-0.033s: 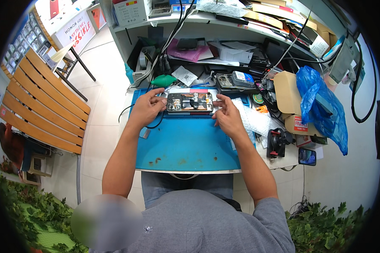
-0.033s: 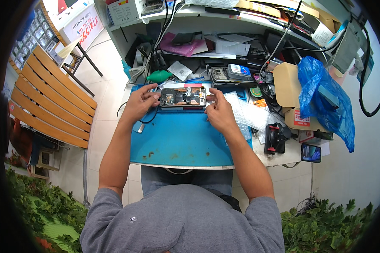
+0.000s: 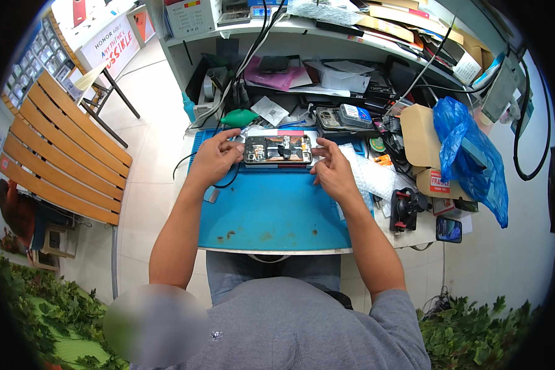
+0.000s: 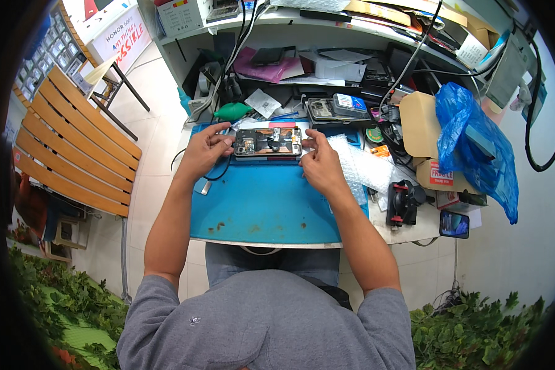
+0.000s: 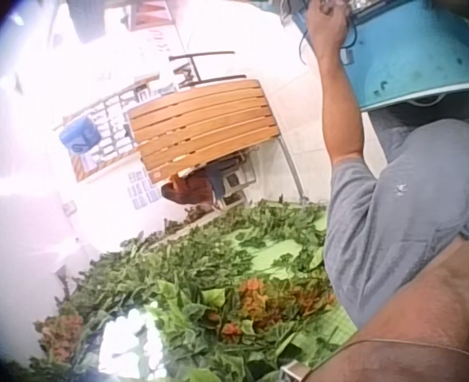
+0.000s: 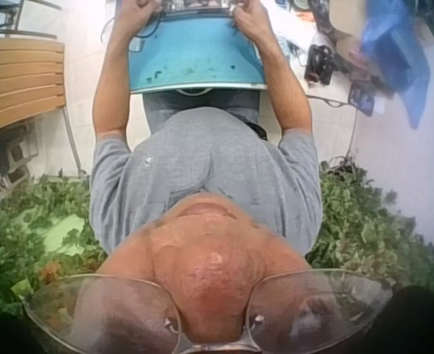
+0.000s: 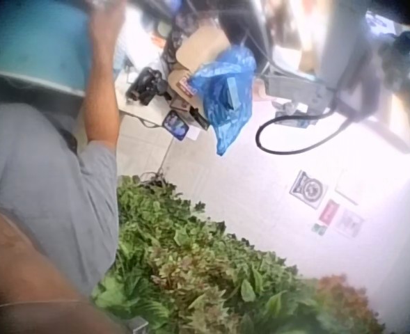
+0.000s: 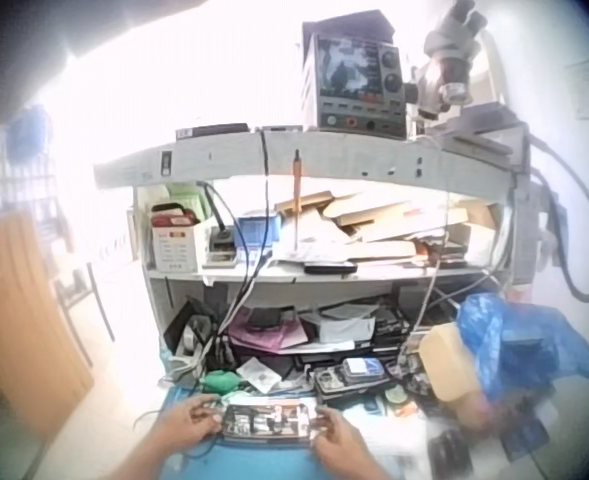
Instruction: The person manipulates a mobile phone chassis, handles a small component and a blue plastic bag, and uses a hot air gun on the front screen of the phone.
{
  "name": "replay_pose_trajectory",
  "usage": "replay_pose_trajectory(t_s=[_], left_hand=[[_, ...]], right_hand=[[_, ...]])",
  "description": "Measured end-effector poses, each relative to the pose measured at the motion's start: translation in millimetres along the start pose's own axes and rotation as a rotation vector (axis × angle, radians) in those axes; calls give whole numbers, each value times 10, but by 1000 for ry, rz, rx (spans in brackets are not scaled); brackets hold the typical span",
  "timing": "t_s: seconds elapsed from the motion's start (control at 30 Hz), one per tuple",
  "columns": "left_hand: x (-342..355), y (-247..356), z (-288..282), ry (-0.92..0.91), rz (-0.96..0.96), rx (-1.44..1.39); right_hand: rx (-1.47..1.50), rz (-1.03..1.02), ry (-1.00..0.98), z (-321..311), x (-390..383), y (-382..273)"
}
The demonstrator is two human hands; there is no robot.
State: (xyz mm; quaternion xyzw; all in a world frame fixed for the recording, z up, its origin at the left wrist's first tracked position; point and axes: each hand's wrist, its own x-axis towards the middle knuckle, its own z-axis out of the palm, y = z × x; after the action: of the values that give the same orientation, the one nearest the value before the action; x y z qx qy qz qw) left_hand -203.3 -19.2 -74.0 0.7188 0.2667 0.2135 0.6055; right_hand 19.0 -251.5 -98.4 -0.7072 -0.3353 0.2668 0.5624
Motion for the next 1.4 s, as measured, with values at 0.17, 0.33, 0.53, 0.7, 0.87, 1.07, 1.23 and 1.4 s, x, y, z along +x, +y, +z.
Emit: replay_pose_trajectory(t_s=[0.17,0.33,0.53,0.7,0.87,1.07,1.23,1.4], left_hand=[[21,-106,-43,-2,17,-29],[15,-141,-58,-6,-16,-83],[-29,-134,-15,8,16,-63],[-33,-71,24,14,-3,-56],[-23,-197,-4,23,53,-24],[-2,-206,1,19,84,-9],[76,-244,21,24,90,-81],[152,-309,-12,81,38,-167]], right_hand=[[17,-19,26,7,-10,8],[147,13,26,-31,0,32],[331,44,-24,-55,-2,33],[358,62,-21,-64,-36,-11],[338,78,-31,-47,-21,-51],[241,29,-57,-62,-5,-36],[243,54,-42,-87,38,-18],[340,111,-26,-8,83,-41]])
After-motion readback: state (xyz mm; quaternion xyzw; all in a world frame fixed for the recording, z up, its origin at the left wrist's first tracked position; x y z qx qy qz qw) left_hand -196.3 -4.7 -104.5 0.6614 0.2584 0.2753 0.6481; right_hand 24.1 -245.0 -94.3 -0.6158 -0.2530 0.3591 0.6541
